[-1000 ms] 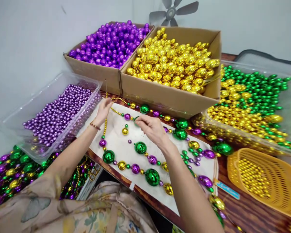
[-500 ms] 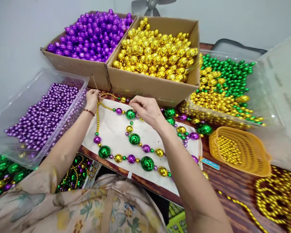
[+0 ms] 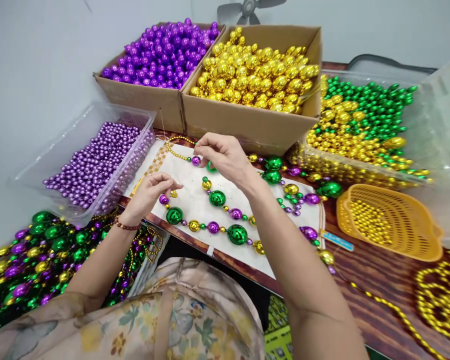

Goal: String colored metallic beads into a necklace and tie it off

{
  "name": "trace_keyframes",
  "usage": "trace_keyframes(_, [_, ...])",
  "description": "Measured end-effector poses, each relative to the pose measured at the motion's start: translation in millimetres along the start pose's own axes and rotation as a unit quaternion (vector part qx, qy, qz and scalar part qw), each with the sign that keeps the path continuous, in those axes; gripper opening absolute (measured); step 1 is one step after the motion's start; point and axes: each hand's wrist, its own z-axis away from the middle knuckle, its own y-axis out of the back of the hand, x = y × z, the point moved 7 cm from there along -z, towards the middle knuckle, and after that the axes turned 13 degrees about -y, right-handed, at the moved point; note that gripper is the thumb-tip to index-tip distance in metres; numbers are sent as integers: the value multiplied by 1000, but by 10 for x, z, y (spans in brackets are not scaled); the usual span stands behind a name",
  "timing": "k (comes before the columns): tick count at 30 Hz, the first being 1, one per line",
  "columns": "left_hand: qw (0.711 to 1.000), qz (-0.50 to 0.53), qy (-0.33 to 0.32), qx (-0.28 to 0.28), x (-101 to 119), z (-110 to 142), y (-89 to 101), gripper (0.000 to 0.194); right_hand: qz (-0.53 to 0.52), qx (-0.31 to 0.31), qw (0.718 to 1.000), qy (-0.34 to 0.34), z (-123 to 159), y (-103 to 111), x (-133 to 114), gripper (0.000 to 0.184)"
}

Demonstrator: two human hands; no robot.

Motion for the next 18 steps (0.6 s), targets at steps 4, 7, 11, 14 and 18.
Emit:
trace_keyframes(4, [999, -45, -9, 23, 37, 118, 37, 19, -34, -29, 999, 11, 49, -151, -82, 21])
trace_keyframes(7, [998, -62, 4, 14, -1, 122, -25, 22, -55, -52, 997, 24, 22, -263, -159, 18])
trace_keyframes(11, [995, -54, 22, 77, -180, 75, -2, 29, -69, -84, 993, 42, -106, -428, -231, 14])
trace_keyframes(14, [992, -69, 8, 109, -308, 17, 58, 32, -70, -109, 991, 34, -235, -565, -197, 12])
trace_keyframes(18, [996, -74, 23, 51, -439, -48, 32, 33, -82, -139, 987, -3, -399, -743, -92, 10])
